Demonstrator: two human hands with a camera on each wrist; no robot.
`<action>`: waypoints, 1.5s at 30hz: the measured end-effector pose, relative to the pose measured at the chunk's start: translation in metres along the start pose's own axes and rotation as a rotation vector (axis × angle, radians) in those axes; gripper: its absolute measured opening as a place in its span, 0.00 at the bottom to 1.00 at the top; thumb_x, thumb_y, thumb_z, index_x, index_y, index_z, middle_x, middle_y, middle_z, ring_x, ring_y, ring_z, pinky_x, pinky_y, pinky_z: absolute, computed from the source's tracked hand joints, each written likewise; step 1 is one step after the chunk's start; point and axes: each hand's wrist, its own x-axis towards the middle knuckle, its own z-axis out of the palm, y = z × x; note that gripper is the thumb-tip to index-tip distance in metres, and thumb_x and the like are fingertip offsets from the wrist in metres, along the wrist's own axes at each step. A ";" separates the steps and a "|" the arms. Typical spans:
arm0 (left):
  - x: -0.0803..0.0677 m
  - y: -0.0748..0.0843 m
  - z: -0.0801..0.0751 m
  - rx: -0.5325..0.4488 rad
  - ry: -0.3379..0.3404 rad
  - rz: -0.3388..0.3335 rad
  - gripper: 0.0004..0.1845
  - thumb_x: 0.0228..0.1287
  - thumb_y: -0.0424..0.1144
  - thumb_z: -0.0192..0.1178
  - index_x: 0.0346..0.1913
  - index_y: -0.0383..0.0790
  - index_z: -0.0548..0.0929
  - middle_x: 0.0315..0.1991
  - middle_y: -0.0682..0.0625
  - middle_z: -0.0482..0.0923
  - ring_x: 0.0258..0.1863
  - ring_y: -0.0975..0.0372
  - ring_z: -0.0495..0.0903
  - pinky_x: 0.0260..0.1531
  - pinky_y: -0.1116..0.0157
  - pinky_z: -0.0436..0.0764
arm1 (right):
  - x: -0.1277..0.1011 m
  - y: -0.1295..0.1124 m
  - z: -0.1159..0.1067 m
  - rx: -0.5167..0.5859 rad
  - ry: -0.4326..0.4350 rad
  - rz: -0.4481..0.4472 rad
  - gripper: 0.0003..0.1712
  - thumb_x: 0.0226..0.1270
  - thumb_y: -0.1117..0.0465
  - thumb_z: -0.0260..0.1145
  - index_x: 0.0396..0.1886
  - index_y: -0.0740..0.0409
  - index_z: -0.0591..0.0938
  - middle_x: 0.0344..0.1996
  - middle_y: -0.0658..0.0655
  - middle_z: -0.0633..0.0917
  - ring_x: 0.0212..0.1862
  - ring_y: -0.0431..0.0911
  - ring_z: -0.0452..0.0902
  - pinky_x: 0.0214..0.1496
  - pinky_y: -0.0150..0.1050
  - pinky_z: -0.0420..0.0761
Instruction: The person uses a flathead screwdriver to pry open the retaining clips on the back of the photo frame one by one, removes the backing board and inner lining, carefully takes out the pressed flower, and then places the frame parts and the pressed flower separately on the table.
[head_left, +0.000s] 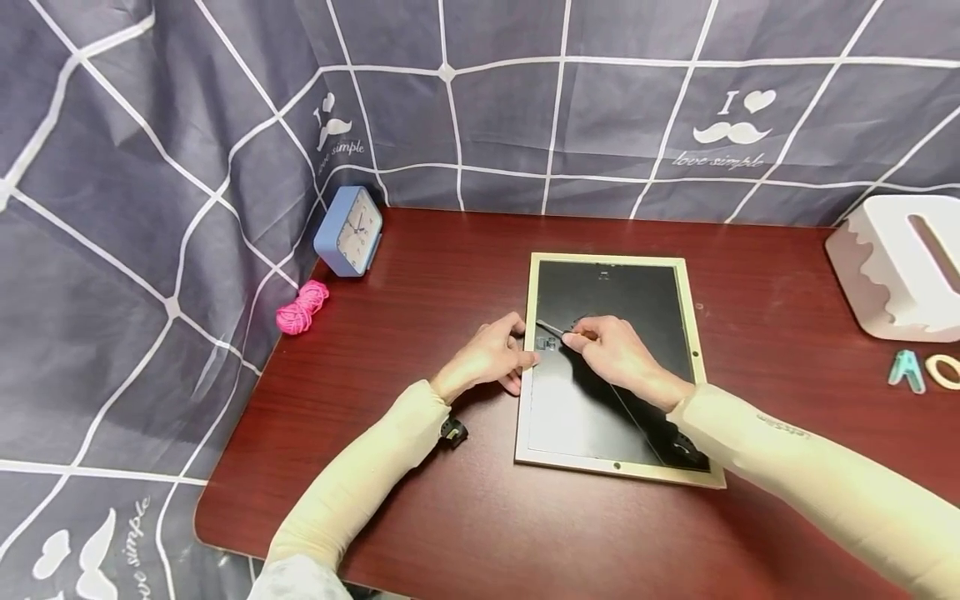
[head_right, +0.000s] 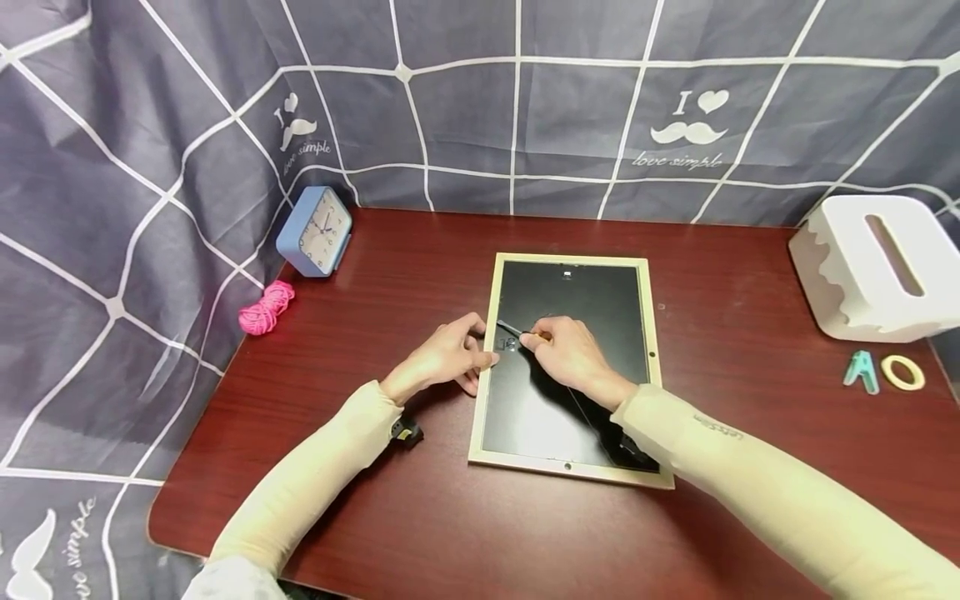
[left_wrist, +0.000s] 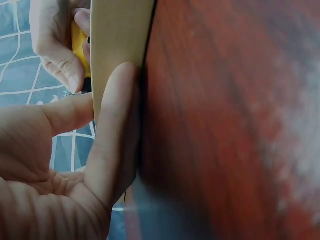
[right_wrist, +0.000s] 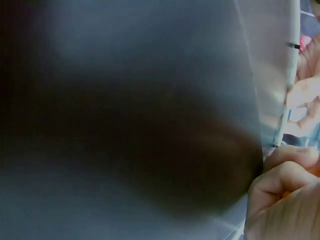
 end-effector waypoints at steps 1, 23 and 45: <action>0.000 -0.001 0.001 -0.013 0.004 0.000 0.21 0.74 0.32 0.69 0.60 0.34 0.71 0.28 0.45 0.80 0.16 0.58 0.87 0.25 0.55 0.95 | -0.003 -0.004 -0.004 0.010 -0.009 0.009 0.14 0.81 0.53 0.65 0.35 0.52 0.89 0.26 0.52 0.83 0.32 0.47 0.76 0.34 0.37 0.73; 0.073 0.042 -0.043 0.792 0.365 0.323 0.13 0.78 0.41 0.67 0.57 0.39 0.90 0.50 0.45 0.90 0.52 0.52 0.88 0.56 0.57 0.90 | -0.037 -0.016 -0.040 0.281 -0.058 0.202 0.19 0.84 0.52 0.63 0.41 0.66 0.82 0.22 0.47 0.75 0.24 0.39 0.70 0.25 0.31 0.69; 0.120 0.005 -0.060 0.879 0.268 0.192 0.12 0.75 0.57 0.70 0.41 0.56 0.95 0.39 0.54 0.92 0.43 0.55 0.88 0.43 0.52 0.90 | -0.046 -0.018 -0.047 0.154 0.040 0.155 0.13 0.84 0.54 0.64 0.50 0.60 0.82 0.27 0.50 0.83 0.33 0.42 0.78 0.40 0.34 0.76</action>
